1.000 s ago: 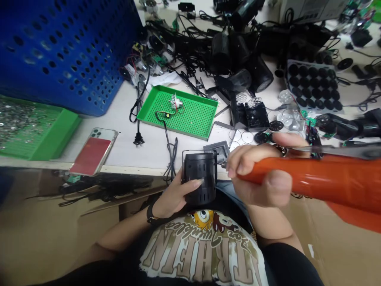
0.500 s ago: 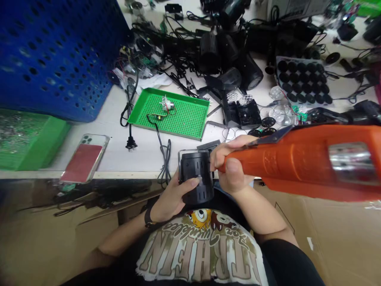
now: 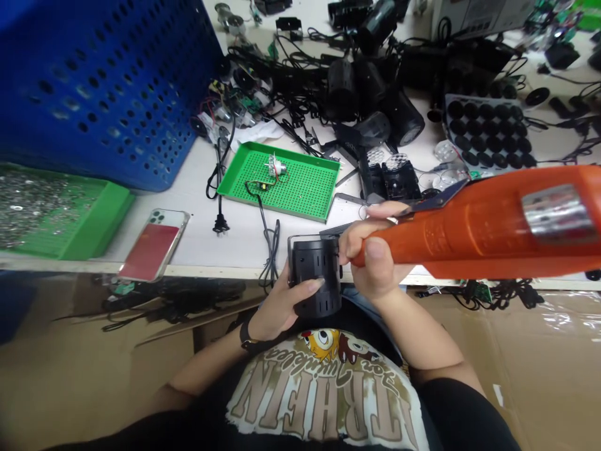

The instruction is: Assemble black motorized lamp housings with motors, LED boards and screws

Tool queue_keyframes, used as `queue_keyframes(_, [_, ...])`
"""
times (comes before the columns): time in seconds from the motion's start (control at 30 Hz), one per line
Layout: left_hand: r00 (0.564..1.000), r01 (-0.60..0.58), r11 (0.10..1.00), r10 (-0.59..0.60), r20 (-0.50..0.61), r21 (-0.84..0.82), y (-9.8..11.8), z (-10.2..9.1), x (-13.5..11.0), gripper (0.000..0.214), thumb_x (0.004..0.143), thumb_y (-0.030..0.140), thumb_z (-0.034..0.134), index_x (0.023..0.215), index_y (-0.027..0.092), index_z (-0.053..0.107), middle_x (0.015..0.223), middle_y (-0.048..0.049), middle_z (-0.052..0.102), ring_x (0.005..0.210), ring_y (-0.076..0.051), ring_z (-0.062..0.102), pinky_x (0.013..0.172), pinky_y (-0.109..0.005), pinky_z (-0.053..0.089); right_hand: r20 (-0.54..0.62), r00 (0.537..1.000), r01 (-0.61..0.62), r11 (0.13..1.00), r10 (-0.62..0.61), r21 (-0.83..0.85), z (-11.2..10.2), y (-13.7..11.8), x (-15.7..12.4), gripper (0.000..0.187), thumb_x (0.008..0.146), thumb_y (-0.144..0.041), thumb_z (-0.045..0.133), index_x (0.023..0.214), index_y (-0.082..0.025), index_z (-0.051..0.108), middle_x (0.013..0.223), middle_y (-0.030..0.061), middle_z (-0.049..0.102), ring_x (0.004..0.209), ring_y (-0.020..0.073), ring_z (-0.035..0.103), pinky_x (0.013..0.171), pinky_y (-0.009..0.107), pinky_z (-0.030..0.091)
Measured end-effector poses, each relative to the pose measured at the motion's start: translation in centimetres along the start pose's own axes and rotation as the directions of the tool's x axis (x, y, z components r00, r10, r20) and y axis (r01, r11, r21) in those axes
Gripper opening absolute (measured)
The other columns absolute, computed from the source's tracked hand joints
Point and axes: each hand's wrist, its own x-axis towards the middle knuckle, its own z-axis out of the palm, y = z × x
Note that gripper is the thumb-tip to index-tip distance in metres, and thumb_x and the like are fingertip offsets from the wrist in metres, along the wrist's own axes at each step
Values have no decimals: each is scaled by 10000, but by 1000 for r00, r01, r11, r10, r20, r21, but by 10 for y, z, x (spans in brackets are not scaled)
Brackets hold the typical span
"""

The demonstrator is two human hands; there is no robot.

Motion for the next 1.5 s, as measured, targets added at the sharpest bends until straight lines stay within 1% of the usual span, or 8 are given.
queue_keyframes(0.3, [994, -20, 994, 31, 105, -107, 8, -14, 4, 786, 793, 354, 830, 1490, 277, 475, 1219, -88, 717, 1063, -298, 741, 925, -486, 621, -62, 983, 127, 889, -171, -440, -24, 33, 69, 342, 929, -506, 702, 1141, -281, 557, 782, -25, 545, 571, 127, 542, 582, 306, 478])
queue_keyframes(0.4, [982, -65, 990, 86, 168, -128, 13, -12, 2, 905, 803, 358, 817, 1585, 329, 362, 1308, -103, 698, 1118, -332, 737, 961, -542, 610, 20, 989, 123, 760, -144, -638, -37, 39, 69, 493, 945, -593, 638, 1315, -286, 527, 1109, 79, 601, 978, 236, 663, 891, 445, 549])
queue_keyframes(0.5, [977, -97, 989, 115, 181, -109, 13, -10, 2, 1072, 799, 325, 829, 1644, 423, 177, 1448, -87, 628, 1204, -327, 705, 1011, -554, 591, 100, 942, 288, 618, -320, -731, -42, 25, 41, 651, 931, -568, 664, 1487, -288, 471, 1411, 131, 499, 1413, 374, 458, 1169, 608, 368])
queue_keyframes(0.57, [971, -122, 989, 136, 197, -79, 11, -9, 3, 1156, 791, 305, 843, 1653, 458, 87, 1531, -74, 566, 1263, -318, 673, 1045, -532, 575, 294, 944, 316, 649, -146, -692, -41, 12, 17, 531, 955, -572, 617, 1404, -293, 576, 1357, 120, 573, 1372, 372, 502, 1151, 613, 391])
queue_keyframes(0.7, [958, -150, 988, 152, 242, -29, 6, -6, 7, 1142, 827, 310, 821, 1655, 473, 51, 1617, -64, 481, 1340, -315, 619, 1058, -482, 564, 405, 832, -47, 776, 379, -629, -36, -2, -11, 399, 913, -549, 705, 1199, -272, 679, 1163, 72, 727, 1102, 274, 694, 968, 481, 559])
queue_keyframes(0.83, [975, -137, 990, 140, 174, -24, -1, -5, 9, 1084, 852, 311, 798, 1658, 454, 88, 1629, -60, 458, 1391, -310, 574, 1075, -464, 550, 314, 882, -102, 794, 351, -599, -30, -2, -14, 342, 817, -379, 853, 1099, -254, 706, 1128, 50, 757, 1091, 230, 711, 979, 422, 569])
queue_keyframes(1.1, [992, -114, 991, 118, 48, -75, -1, -3, 8, 923, 776, 352, 843, 1576, 348, 383, 1487, -57, 604, 1343, -310, 609, 1089, -456, 536, 379, 921, 164, 792, 90, -588, -19, -2, -11, 173, 861, -327, 807, 1015, -273, 750, 986, 49, 780, 958, 241, 724, 888, 448, 594])
queue_keyframes(1.5, [963, 177, 977, -147, 226, -121, 20, 2, 12, 577, 789, 596, 732, 1131, 134, 679, 1016, -146, 783, 1130, -414, 732, 952, -569, 608, 229, 764, -477, 767, 603, -428, -18, 29, 18, 385, 885, -596, 709, 983, -224, 731, 980, 21, 773, 950, 177, 704, 869, 326, 543])
